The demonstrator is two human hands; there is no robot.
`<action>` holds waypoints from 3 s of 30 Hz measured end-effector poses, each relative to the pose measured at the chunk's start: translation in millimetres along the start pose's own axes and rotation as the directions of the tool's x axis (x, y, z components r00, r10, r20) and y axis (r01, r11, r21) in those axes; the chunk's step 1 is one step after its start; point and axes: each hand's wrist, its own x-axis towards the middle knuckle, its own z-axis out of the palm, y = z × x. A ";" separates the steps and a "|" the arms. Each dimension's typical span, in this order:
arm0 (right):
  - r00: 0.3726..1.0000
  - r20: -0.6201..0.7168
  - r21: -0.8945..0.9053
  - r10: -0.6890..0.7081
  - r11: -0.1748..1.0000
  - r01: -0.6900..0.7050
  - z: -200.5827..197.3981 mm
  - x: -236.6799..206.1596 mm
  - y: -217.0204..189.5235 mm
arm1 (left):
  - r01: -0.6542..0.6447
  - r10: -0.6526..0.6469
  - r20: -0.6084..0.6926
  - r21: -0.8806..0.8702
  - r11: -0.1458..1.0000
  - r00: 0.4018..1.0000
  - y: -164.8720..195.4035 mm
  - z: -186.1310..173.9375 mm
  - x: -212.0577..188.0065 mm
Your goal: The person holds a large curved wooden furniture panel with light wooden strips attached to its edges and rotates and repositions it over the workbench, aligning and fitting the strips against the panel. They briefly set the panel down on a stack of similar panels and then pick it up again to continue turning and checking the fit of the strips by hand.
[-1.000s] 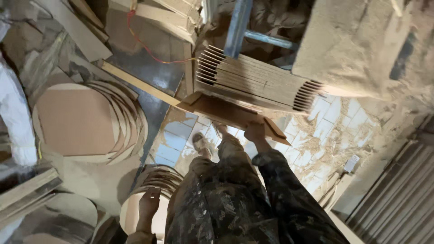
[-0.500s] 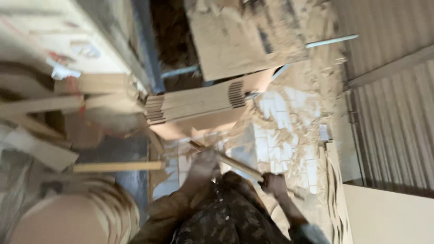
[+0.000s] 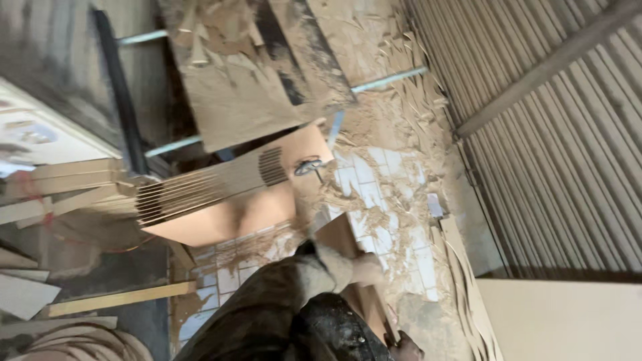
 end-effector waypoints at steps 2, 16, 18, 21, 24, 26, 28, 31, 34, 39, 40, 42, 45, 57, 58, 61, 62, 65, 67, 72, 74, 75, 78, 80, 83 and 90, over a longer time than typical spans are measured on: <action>0.989 0.059 0.131 0.135 0.981 -0.142 -8.2 22.1 46.5 | -0.102 0.107 -0.135 0.039 0.994 0.985 12.4 -17.7 62.9; 0.863 0.442 0.887 0.244 0.026 -0.462 -105.7 161.5 69.0 | -0.211 0.321 -0.002 0.750 0.627 0.947 -124.7 -233.0 220.2; 0.890 0.404 0.914 0.212 -0.046 -0.404 -124.8 204.5 42.7 | -0.102 0.316 -0.121 0.789 0.606 0.941 -167.2 -256.6 166.0; 0.924 0.320 0.948 0.208 -0.065 -0.313 -169.9 274.2 -9.0 | 0.129 0.190 -0.423 0.618 0.776 0.886 -203.3 -263.1 84.6; 0.945 0.203 0.976 0.256 0.020 -0.216 -227.3 344.7 -65.4 | 0.402 -0.112 -0.555 0.434 0.806 0.825 -229.2 -238.5 14.9; 0.947 0.113 0.987 0.300 0.079 -0.143 -262.8 379.3 -108.2 | 0.518 -0.345 -0.519 0.235 0.822 0.782 -244.4 -204.8 -19.8; 0.928 0.049 0.974 0.370 0.188 -0.127 -287.6 411.2 -159.4 | 0.668 -0.542 -0.447 0.191 0.719 0.712 -262.5 -164.0 -41.0; 0.935 -0.100 0.876 0.341 0.475 -0.080 -317.9 458.6 -224.3 | 0.747 -0.637 -0.618 -0.116 0.654 0.462 -279.5 -95.6 -55.7; 0.949 -0.294 0.785 0.112 0.595 0.173 -319.6 502.6 -265.7 | 0.810 -0.812 -0.449 -0.269 0.521 0.373 -286.1 -38.8 -48.6; 0.909 -0.343 0.697 -0.235 0.585 0.415 -299.9 595.5 -303.5 | 0.952 -0.865 -0.493 -0.207 0.227 0.099 -289.8 -1.9 -9.6; 0.943 -0.236 0.767 -0.236 0.550 0.330 -300.1 613.2 -308.6 | 0.978 -0.883 -0.468 -0.169 0.125 0.032 -287.8 -2.8 0.5; 0.937 -0.214 0.713 -0.277 0.612 0.344 -313.6 652.9 -321.1 | 0.918 -0.927 -0.310 -0.388 -0.080 -0.212 -284.5 -10.8 25.5; 0.909 -0.151 0.816 -0.388 0.470 0.337 -343.0 703.2 -337.3 | 0.614 -0.747 -0.047 -0.605 -0.507 -0.663 -286.0 -25.4 67.8; 0.889 -0.078 0.672 -0.451 0.635 0.381 -396.9 775.6 -448.2 | -0.831 -0.565 0.718 -0.548 -0.099 -0.406 -419.8 -53.2 104.7; 0.890 -0.077 0.658 -0.449 0.648 0.384 -400.5 779.4 -457.6 | -0.863 -0.533 0.761 -0.494 -0.107 -0.369 -430.6 -55.7 102.4; 0.800 -0.094 0.812 -0.593 0.419 0.407 -401.1 787.8 -490.0 | -0.798 -0.496 0.717 -0.598 -0.078 -0.489 -471.3 -61.4 76.2; 0.756 -0.088 0.807 -0.648 0.398 0.436 -402.0 791.7 -499.2 | -0.744 -0.493 0.671 -0.665 -0.069 -0.554 -484.0 -62.7 70.8; 0.696 -0.061 0.778 -0.716 0.403 0.483 -404.4 803.3 -526.9 | -0.873 -0.527 0.769 -0.478 -0.098 -0.362 -516.7 -60.4 49.2; 0.746 -0.052 0.752 -0.664 0.465 0.467 -405.6 811.9 -552.7 | -0.720 -0.536 0.685 -0.667 -0.191 -0.493 -539.3 -57.1 40.8; 0.456 -0.192 0.481 -0.869 0.322 0.816 -412.8 818.5 -575.7 | -0.658 -0.565 0.591 -0.745 -0.108 -0.576 -562.5 -33.7 46.9; 0.547 -0.133 0.663 -0.827 0.336 0.669 -414.2 813.3 -569.4 | -0.668 -0.566 0.625 -0.726 -0.167 -0.538 -553.2 -26.1 53.0; 0.647 -0.011 0.861 -0.762 0.322 0.393 -412.7 808.1 -561.5 | -0.675 -0.548 0.653 -0.710 -0.201 -0.523 -545.5 -23.2 54.7; 0.689 -0.028 0.747 -0.724 0.443 0.496 -411.4 794.2 -532.4 | -0.604 -0.497 0.712 -0.694 -0.392 -0.496 -499.9 -15.8 70.7; 0.703 0.010 0.713 -0.711 0.498 0.494 -411.6 788.5 -514.1 | -0.566 -0.513 0.587 -0.795 -0.219 -0.626 -478.7 -10.5 78.9; 0.679 -0.071 0.532 -0.731 0.548 0.645 -406.9 788.1 -508.5 | -0.558 -0.473 0.636 -0.768 -0.315 -0.609 -484.1 -2.5 75.6; 0.696 -0.141 0.587 -0.704 0.506 0.632 -396.9 809.7 -557.0 | -0.596 -0.445 0.646 -0.757 -0.268 -0.620 -568.0 -16.3 30.9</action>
